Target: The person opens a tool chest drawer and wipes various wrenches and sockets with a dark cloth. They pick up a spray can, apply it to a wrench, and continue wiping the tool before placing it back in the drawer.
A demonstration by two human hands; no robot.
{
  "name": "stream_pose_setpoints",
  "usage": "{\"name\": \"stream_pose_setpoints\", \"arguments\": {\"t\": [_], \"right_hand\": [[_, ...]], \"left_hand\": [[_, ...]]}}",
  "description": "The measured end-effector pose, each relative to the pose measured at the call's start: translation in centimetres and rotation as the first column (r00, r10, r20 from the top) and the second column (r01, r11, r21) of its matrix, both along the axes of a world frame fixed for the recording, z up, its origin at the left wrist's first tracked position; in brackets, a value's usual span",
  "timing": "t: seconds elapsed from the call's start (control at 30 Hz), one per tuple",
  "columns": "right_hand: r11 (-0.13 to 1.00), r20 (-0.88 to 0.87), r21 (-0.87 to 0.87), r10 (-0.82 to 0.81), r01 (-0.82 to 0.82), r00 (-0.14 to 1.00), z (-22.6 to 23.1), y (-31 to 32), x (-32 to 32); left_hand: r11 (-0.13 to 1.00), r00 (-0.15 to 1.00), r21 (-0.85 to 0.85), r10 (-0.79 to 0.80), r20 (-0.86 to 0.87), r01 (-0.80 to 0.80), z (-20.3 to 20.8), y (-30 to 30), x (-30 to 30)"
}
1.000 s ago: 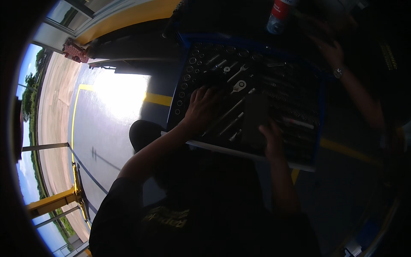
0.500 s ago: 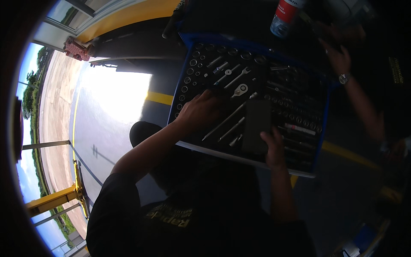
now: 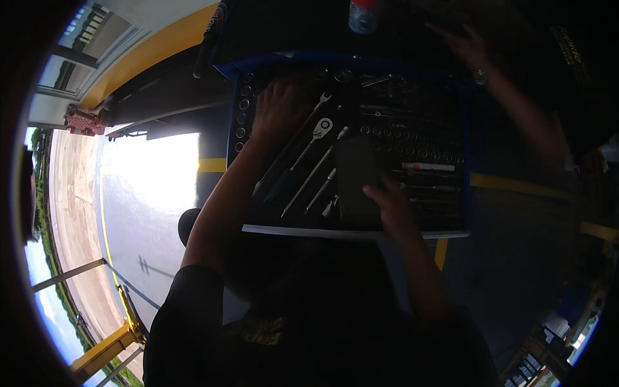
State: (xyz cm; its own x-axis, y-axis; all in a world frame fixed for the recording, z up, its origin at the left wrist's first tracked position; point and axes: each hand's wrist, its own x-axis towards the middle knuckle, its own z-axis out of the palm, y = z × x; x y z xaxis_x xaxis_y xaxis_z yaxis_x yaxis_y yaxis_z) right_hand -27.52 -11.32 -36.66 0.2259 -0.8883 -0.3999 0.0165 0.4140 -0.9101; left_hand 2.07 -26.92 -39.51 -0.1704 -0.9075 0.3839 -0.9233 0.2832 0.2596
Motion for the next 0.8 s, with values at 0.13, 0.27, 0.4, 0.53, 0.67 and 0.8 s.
{"name": "stream_pose_setpoints", "arguments": {"t": [0.13, 0.27, 0.4, 0.53, 0.67, 0.8], "right_hand": [[0.996, 0.01, 0.054, 0.069, -0.07, 0.998, 0.8, -1.1, 0.0], [0.997, 0.192, 0.035, 0.057, -0.065, 0.98, -1.6, -1.1, 0.0], [0.997, 0.217, 0.066, 0.019, -0.034, 0.976, -1.5, -0.7, -0.3], [0.991, 0.229, 0.12, 0.027, -0.055, 0.973, -2.0, -0.8, -0.3], [0.989, 0.172, 0.097, 0.093, -0.111, 0.981, -1.8, -1.3, 0.3], [0.999, 0.191, 0.039, 0.013, -0.021, 0.982, -0.9, -0.5, 0.2]], "left_hand": [[0.981, 0.968, 0.124, -0.169, 0.186, 0.147, 1.0, -0.1, 4.6], [0.957, 0.981, 0.231, -0.19, 0.034, 0.178, 2.7, 1.6, 4.4], [0.921, 0.936, 0.237, -0.34, 0.095, 0.31, 1.0, 4.4, 6.1], [0.924, 0.935, 0.206, -0.345, 0.085, 0.322, 0.8, 11.5, 6.1], [0.842, 0.963, 0.475, -0.266, -0.044, 0.254, 2.5, 17.8, 7.2], [0.707, 0.965, 0.657, -0.174, -0.195, 0.261, 6.1, 19.3, 6.1]]}}
